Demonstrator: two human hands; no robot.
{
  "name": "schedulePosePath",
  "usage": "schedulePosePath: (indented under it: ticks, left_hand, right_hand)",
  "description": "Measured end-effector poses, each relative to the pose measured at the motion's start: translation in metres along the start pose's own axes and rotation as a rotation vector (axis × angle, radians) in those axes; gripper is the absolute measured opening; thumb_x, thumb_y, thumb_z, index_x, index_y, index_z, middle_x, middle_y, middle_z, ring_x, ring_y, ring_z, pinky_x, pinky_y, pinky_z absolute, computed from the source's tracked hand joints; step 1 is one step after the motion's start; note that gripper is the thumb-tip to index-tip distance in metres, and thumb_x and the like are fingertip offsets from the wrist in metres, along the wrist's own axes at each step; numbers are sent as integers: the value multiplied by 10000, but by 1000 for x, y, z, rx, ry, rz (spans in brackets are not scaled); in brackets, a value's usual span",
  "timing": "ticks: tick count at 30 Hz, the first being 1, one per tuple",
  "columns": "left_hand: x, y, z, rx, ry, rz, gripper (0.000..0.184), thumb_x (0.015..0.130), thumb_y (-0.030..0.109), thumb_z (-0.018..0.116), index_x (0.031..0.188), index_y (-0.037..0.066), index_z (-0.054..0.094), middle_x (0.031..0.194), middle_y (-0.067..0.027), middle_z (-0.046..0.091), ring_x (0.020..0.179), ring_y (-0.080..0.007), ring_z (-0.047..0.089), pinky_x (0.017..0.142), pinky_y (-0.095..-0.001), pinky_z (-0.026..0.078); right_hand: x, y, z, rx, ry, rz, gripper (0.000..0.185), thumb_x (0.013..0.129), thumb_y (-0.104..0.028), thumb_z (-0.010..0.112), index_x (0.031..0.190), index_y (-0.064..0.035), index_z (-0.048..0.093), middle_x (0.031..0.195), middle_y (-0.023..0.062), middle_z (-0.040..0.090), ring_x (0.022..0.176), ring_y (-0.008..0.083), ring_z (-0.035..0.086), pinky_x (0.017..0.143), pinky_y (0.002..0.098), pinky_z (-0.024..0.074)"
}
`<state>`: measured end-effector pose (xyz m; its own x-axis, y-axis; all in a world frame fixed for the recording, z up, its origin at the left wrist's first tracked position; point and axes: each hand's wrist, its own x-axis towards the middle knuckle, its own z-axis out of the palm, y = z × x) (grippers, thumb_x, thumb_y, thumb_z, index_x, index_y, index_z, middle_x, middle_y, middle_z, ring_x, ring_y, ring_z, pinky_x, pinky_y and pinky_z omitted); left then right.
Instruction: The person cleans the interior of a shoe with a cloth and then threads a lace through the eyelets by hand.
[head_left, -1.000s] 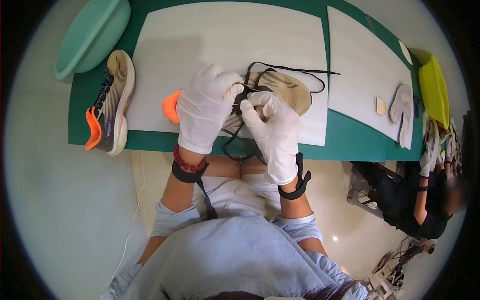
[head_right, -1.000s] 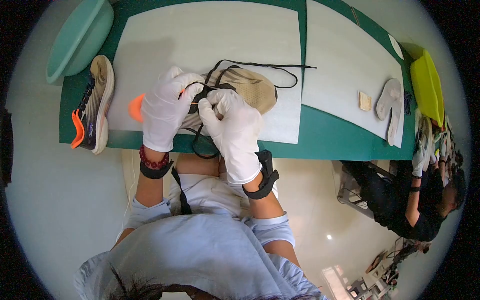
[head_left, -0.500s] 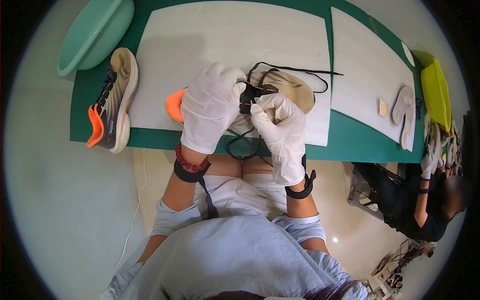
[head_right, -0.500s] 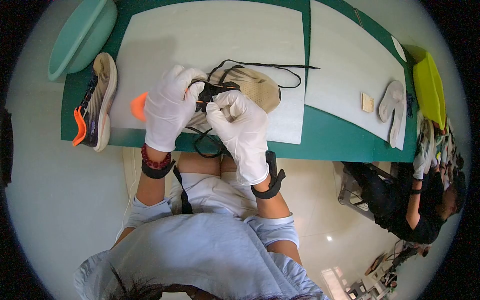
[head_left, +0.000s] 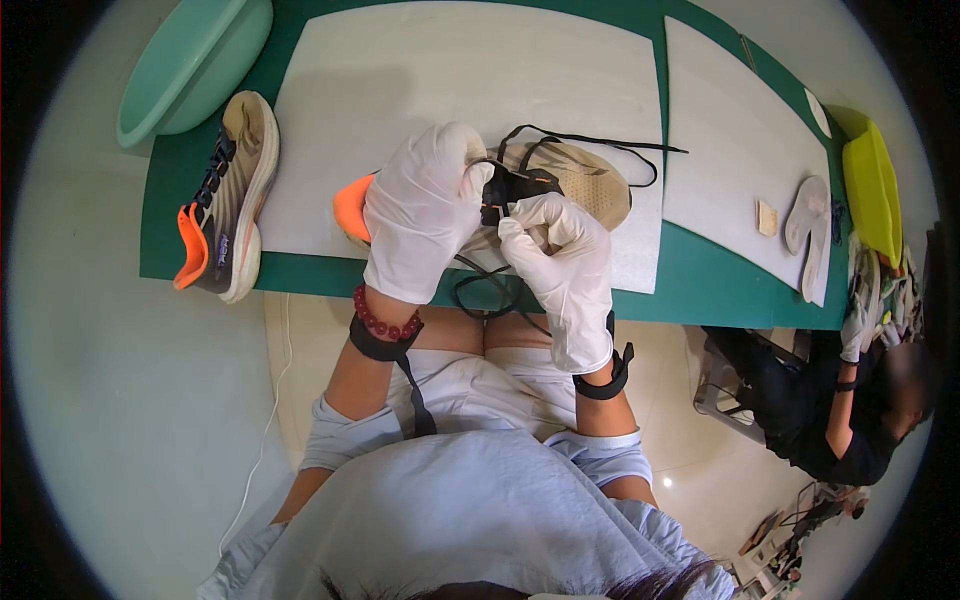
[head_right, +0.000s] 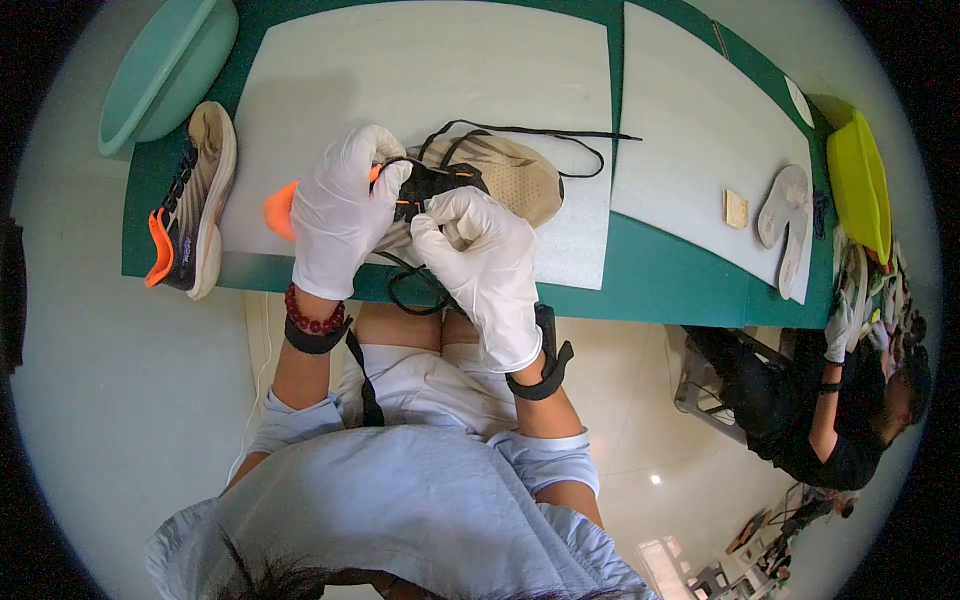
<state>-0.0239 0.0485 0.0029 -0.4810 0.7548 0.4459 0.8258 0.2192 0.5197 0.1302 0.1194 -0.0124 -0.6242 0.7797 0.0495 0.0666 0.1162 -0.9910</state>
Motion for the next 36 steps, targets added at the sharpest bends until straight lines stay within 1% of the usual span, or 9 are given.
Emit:
schedulePosePath:
  ticks: [6, 9, 12, 15, 21, 28, 31, 34, 36]
  left_hand:
    - [0, 0, 0, 3, -5, -10, 153, 927, 168, 725, 986, 104, 599, 893, -106, 647, 869, -358, 635, 765, -460, 512]
    - [0, -1, 1, 11, -11, -17, 156, 926, 168, 726, 979, 105, 594, 883, -108, 644, 860, -359, 634, 758, -462, 511]
    - [0, -1, 1, 16, -14, -29, 160, 922, 165, 730, 977, 106, 592, 879, -107, 644, 854, -359, 634, 755, -463, 511]
    - [0, -1, 1, 8, -15, -36, 165, 919, 164, 734, 977, 108, 591, 879, -106, 646, 854, -358, 636, 754, -462, 512]
    - [0, -1, 0, 12, -18, -37, 168, 922, 171, 734, 972, 108, 587, 881, -103, 649, 856, -354, 638, 754, -458, 513]
    - [0, -1, 1, 19, -18, -40, 165, 925, 171, 732, 968, 110, 585, 877, -103, 649, 854, -353, 639, 750, -457, 513]
    - [1, 1, -1, 0, 3, -44, 182, 904, 145, 780, 955, 66, 624, 883, -126, 686, 840, -362, 671, 732, -437, 516]
    - [0, -1, 0, -4, -10, -20, 168, 917, 160, 736, 965, 105, 585, 875, -105, 650, 848, -355, 642, 738, -457, 514]
    - [1, 0, 0, 9, -7, -20, 169, 914, 156, 738, 966, 103, 585, 874, -106, 651, 846, -356, 642, 736, -456, 515]
  right_hand:
    - [0, -5, -6, -99, -56, 14, 137, 895, -104, 799, 851, -19, 701, 789, 28, 683, 648, 70, 575, 629, 248, 489]
    - [0, 0, -6, -63, -62, -12, 139, 880, -101, 797, 826, -23, 695, 797, 36, 702, 643, 93, 604, 630, 263, 503]
    - [0, -2, -6, -111, -72, 4, 135, 858, -93, 792, 811, -25, 686, 806, 58, 715, 636, 131, 626, 629, 281, 511]
    - [1, 0, -7, -141, -84, -34, 131, 838, -86, 789, 798, -29, 678, 804, 71, 712, 631, 162, 628, 626, 293, 511]
    - [2, -1, -8, -164, -98, -142, 146, 823, -74, 789, 771, -44, 656, 767, 66, 689, 618, 185, 619, 611, 306, 497]
    - [2, 0, -7, -164, -82, -161, 163, 812, -63, 777, 742, -46, 631, 717, 63, 652, 591, 198, 593, 593, 312, 477]
    - [2, 1, -7, -158, -85, -174, 171, 808, -65, 773, 724, -45, 624, 704, 68, 638, 589, 206, 591, 591, 316, 478]
    - [3, -2, -8, -162, -97, -175, 177, 801, -65, 768, 709, -46, 619, 694, 71, 627, 587, 217, 588, 588, 321, 477]
    - [3, -3, -8, -161, -102, -179, 182, 795, -64, 765, 697, -48, 612, 682, 70, 615, 582, 225, 583, 584, 325, 475]
